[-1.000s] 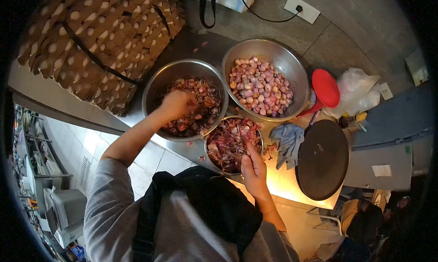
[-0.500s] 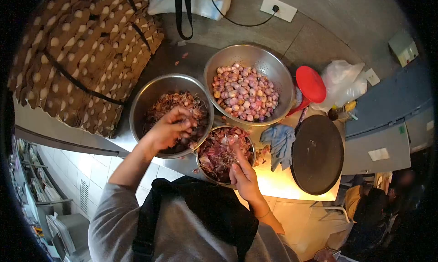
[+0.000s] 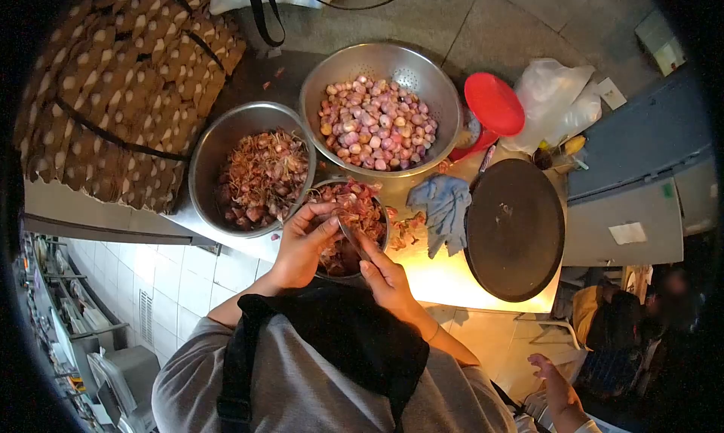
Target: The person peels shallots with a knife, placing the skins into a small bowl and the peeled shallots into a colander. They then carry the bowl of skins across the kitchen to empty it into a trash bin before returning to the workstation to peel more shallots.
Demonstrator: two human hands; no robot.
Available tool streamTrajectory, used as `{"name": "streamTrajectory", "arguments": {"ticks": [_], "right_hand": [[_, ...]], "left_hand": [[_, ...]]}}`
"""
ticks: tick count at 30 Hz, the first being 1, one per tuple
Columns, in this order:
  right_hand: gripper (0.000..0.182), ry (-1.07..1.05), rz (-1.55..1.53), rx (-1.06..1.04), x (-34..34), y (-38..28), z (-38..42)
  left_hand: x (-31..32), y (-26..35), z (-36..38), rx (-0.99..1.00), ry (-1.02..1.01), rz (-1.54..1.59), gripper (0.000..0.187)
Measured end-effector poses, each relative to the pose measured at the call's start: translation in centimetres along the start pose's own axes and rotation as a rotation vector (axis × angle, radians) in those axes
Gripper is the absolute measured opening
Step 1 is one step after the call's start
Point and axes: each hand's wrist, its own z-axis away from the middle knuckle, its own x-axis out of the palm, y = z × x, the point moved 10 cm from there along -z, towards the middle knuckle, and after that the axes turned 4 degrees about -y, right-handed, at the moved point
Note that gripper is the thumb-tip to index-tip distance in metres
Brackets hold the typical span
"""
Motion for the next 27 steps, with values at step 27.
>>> {"name": "streamTrajectory", "arguments": {"ticks": [27], "right_hand": [[0.017, -0.095, -0.559, 0.075, 4.0, -0.9, -3.1]], "left_hand": [[-2.3, -1.3, 0.9, -0.010, -0.157, -0.101, 0.027]]}}
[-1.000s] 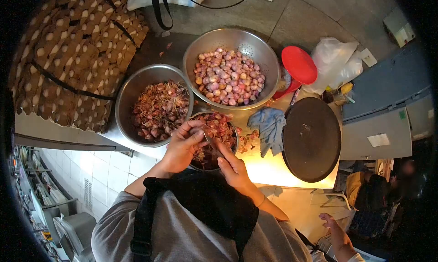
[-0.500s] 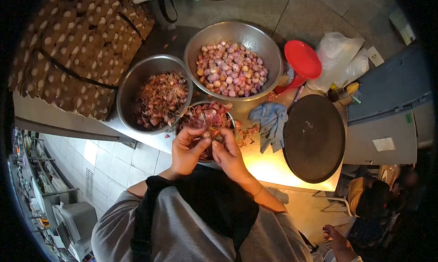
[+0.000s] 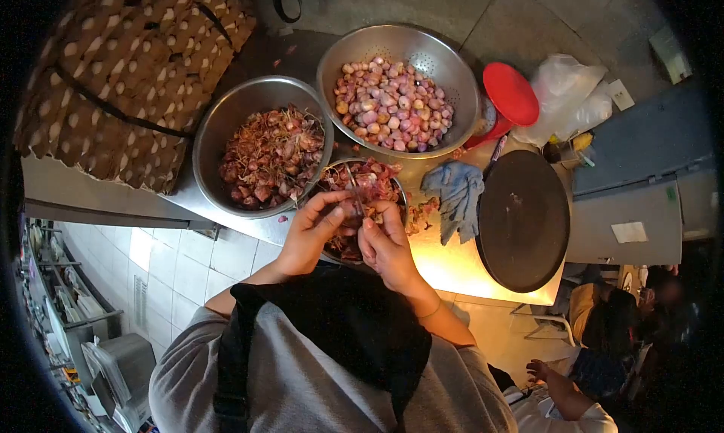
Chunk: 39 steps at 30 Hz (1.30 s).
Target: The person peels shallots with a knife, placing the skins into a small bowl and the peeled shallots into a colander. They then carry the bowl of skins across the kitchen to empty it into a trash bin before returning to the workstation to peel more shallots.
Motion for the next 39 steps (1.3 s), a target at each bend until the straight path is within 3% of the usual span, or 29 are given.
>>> {"name": "streamTrajectory", "arguments": {"ticks": [4, 10, 16, 20, 21, 28, 35, 39], "right_hand": [[0.018, 0.045, -0.010, -0.002, -0.3, -0.2, 0.1], [0.016, 0.086, 0.027, -0.034, -1.5, -0.5, -0.6], [0.043, 0.103, -0.014, -0.052, -1.7, -1.7, 0.3], [0.045, 0.013, 0.290, -0.177, -2.4, -0.8, 1.4], [0.046, 0.041, 0.301, -0.077, -2.0, -0.2, 1.9], [0.048, -0.032, 0.502, -0.104, -1.6, 0.9, 1.7], [0.048, -0.038, 0.578, -0.193, -1.7, 0.4, 1.4], [0.044, 0.038, 0.399, -0.151, -1.5, -0.1, 1.3]], "left_hand": [[0.0, 0.4, -0.8, 0.047, -0.063, -0.075, 0.026], [0.4, -0.3, -0.4, -0.122, -0.124, 0.188, 0.024], [-0.1, -0.7, -1.3, -0.138, -0.122, 0.361, 0.024], [-0.7, -0.3, -1.6, -0.101, -0.064, 0.311, 0.025], [-0.7, -0.3, -1.6, -0.093, -0.056, 0.304, 0.025], [-0.4, 0.4, -1.4, -0.002, 0.052, 0.335, 0.023], [-0.6, -0.3, -1.1, 0.098, 0.084, 0.239, 0.019], [-0.3, 0.2, -1.0, 0.153, 0.062, 0.188, 0.020]]}}
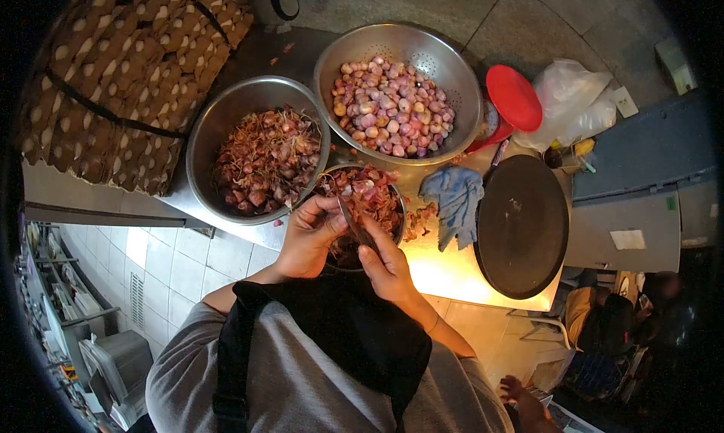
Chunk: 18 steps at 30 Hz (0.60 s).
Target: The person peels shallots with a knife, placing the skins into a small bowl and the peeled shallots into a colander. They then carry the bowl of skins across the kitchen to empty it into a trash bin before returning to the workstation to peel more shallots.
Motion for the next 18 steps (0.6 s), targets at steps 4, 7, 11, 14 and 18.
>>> {"name": "streamTrajectory", "arguments": {"ticks": [4, 7, 11, 14, 18], "right_hand": [[0.039, 0.004, -0.132, 0.027, -0.1, 0.1, -0.6], [0.033, 0.026, -0.188, 0.034, -0.1, 0.0, -1.0], [0.027, 0.034, -0.366, 0.086, -0.3, 0.3, -1.4], [0.026, 0.049, -0.393, 0.081, -0.6, 0.1, -1.7], [0.026, 0.078, -0.223, 0.045, -0.7, -0.2, -1.6]], "left_hand": [[0.5, -0.4, 0.5, -0.027, -0.010, -0.075, 0.022], [0.6, -0.5, 0.6, -0.041, -0.014, -0.119, 0.024], [1.0, -0.7, 0.1, -0.078, -0.044, -0.103, 0.033], [1.5, -0.6, -0.1, -0.105, -0.062, -0.114, 0.038], [0.8, -0.6, -0.2, -0.057, -0.141, -0.309, 0.036]]}}
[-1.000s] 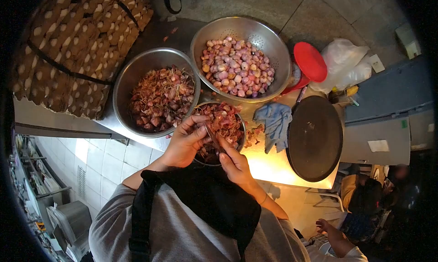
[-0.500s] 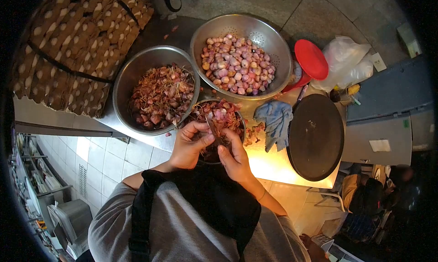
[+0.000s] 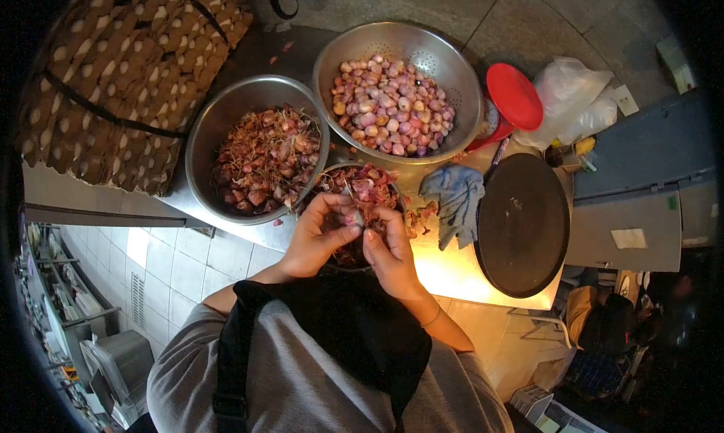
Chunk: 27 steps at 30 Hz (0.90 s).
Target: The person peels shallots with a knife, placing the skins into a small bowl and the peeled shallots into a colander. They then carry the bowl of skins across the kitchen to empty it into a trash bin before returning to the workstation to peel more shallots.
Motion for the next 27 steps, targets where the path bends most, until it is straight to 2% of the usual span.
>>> {"name": "streamTrajectory", "arguments": {"ticks": [7, 11, 15, 16, 19, 20, 23, 27], "right_hand": [[0.026, -0.060, -0.126, 0.032, 0.4, 0.1, -0.1], [0.024, 0.081, -0.093, 0.056, -1.2, 0.7, -0.7], [0.022, 0.043, -0.031, 0.096, -1.8, 0.7, -0.7], [0.030, 0.026, -0.002, 0.124, -1.5, 0.7, -0.6], [0.039, -0.018, 0.093, 0.157, -0.8, 0.6, 0.0], [0.049, -0.026, 0.099, 0.175, -0.4, 0.3, 0.2], [0.051, -0.068, 0.160, 0.159, -0.5, 0.6, 0.7], [0.047, -0.107, 0.064, 0.186, 0.1, 0.5, 1.3]], "left_hand": [[-0.5, 0.6, -0.5, -0.009, -0.015, -0.041, 0.038], [-0.5, 0.2, -0.1, -0.097, -0.041, 0.127, 0.041], [-0.3, 0.8, 0.1, -0.106, -0.070, 0.178, 0.038], [-0.3, 1.0, 0.1, -0.102, -0.072, 0.191, 0.037], [-0.7, 0.4, 0.4, -0.213, -0.038, 0.231, 0.030], [-0.7, 0.5, 0.4, -0.202, -0.044, 0.288, 0.027], [-0.9, 0.6, 0.2, -0.180, -0.046, 0.417, 0.020], [-0.8, 0.7, 0.1, -0.155, -0.036, 0.425, 0.016]]}}
